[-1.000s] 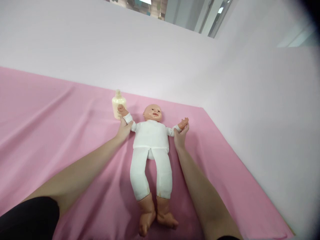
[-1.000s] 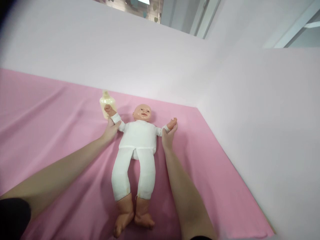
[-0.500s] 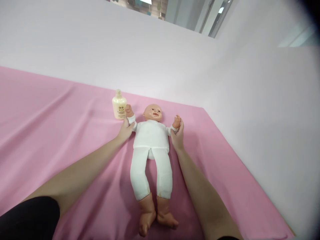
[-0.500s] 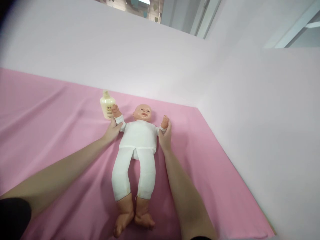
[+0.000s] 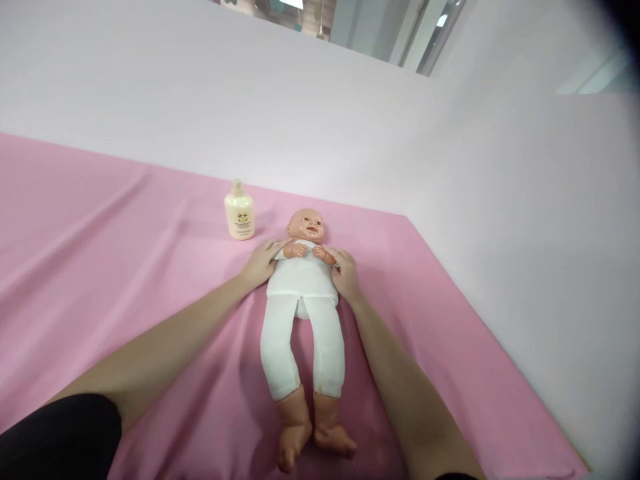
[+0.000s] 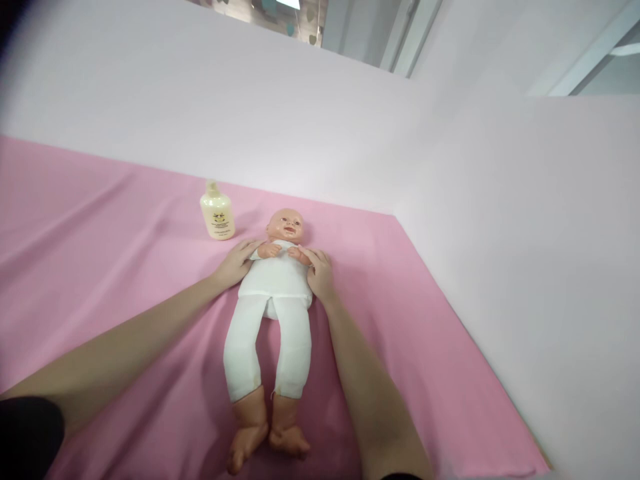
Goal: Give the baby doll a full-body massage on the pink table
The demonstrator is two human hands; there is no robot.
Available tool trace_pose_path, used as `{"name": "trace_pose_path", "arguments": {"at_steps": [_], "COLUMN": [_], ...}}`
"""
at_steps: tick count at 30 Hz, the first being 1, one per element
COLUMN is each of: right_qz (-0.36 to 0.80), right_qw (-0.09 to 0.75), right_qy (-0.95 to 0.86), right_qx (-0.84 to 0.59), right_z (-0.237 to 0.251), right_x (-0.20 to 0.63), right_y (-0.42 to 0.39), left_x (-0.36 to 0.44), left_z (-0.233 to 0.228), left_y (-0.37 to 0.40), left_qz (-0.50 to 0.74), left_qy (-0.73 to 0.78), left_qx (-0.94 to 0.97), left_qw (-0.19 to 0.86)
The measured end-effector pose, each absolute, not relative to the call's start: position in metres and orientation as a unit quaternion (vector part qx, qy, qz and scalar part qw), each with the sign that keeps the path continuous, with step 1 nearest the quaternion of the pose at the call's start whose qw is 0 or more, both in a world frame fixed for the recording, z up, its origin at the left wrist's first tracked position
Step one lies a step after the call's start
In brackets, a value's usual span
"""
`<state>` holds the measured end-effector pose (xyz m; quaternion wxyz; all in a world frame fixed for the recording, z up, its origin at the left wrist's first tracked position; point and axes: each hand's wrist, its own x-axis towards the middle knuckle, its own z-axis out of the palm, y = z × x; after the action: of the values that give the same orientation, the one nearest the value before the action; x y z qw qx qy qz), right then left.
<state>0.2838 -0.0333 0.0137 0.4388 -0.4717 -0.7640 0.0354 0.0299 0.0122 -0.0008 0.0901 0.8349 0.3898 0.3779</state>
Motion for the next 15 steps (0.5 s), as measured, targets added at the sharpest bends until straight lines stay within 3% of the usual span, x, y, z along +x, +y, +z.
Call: {"name": "trace_pose_path", "arguments": {"at_steps": [15], "right_qz": [0.023], "right_qw": [0.438], "right_qy": [-0.758], "right_qx": [-0.483], "right_z": [0.008], "right_x": [0.287], "right_y": [-0.031], "left_x": [0.033], "left_z": [0.014], "left_y": [0.0], "left_qz": [0.412], "left_qy": [0.411], "left_qx": [0.808], "left_qw": [0.089]}}
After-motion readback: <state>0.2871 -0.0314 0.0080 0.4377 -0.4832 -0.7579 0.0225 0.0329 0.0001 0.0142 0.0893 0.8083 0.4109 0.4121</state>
